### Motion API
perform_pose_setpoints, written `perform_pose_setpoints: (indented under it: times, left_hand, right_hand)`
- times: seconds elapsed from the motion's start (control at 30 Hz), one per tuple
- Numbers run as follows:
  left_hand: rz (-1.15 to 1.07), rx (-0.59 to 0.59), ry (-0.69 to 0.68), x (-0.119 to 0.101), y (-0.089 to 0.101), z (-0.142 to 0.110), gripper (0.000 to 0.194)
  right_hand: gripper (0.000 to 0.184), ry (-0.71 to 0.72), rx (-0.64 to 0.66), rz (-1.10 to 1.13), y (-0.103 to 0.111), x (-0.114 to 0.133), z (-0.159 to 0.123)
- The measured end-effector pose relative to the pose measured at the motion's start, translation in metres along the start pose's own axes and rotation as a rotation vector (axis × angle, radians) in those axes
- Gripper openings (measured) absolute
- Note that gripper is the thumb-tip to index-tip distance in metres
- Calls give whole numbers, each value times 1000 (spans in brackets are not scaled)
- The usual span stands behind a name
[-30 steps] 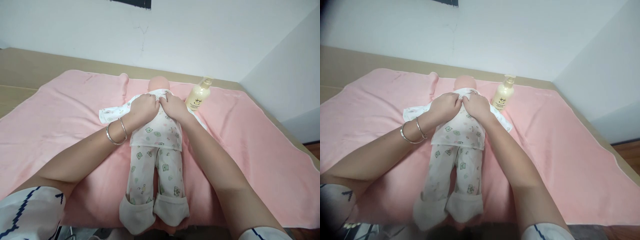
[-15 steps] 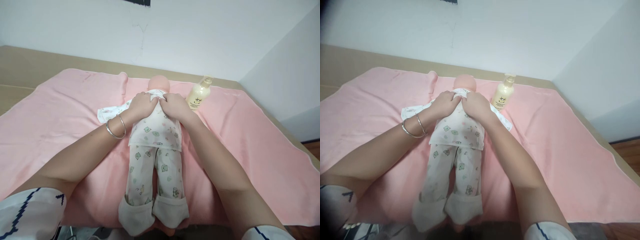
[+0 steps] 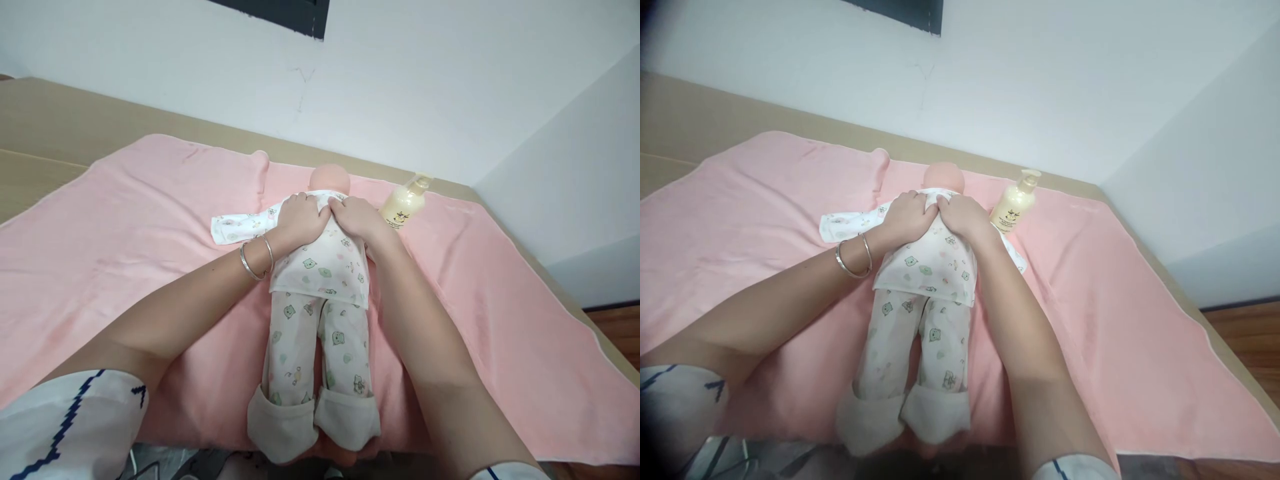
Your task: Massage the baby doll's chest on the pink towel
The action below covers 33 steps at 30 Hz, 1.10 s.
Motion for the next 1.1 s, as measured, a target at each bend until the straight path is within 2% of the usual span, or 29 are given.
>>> perform_pose_setpoints:
  times: [0.17, 0.57, 0.87, 1.0, 1.1]
  left_hand:
    - [-25, -15, -2, 0, -1, 0, 58]
    - [-58, -43, -24, 3, -2, 0, 55]
    - [3, -68, -209, -12, 1, -7, 49]
    - [-33, -36, -132, 1, 1, 0, 48]
    - [-79, 1, -62, 12, 1, 7, 49]
  right_hand:
    - [68, -62, 67, -5, 0, 4, 9]
    - [76, -55, 14, 22, -7, 3, -2]
    - [72, -70, -13, 69, -5, 1, -5]
    - [68, -19, -25, -77, -1, 12, -19]
    - [58, 20, -100, -173, 4, 23, -33]
Point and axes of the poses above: each hand's wrist, its own z-axis towards the middle knuckle, its own y-axis out of the back of the hand, x = y × z, the point moved 8 cm from there along z, towards the middle knuckle, and after that the axes turned 15 degrees about -z, right-handed, at the moved point
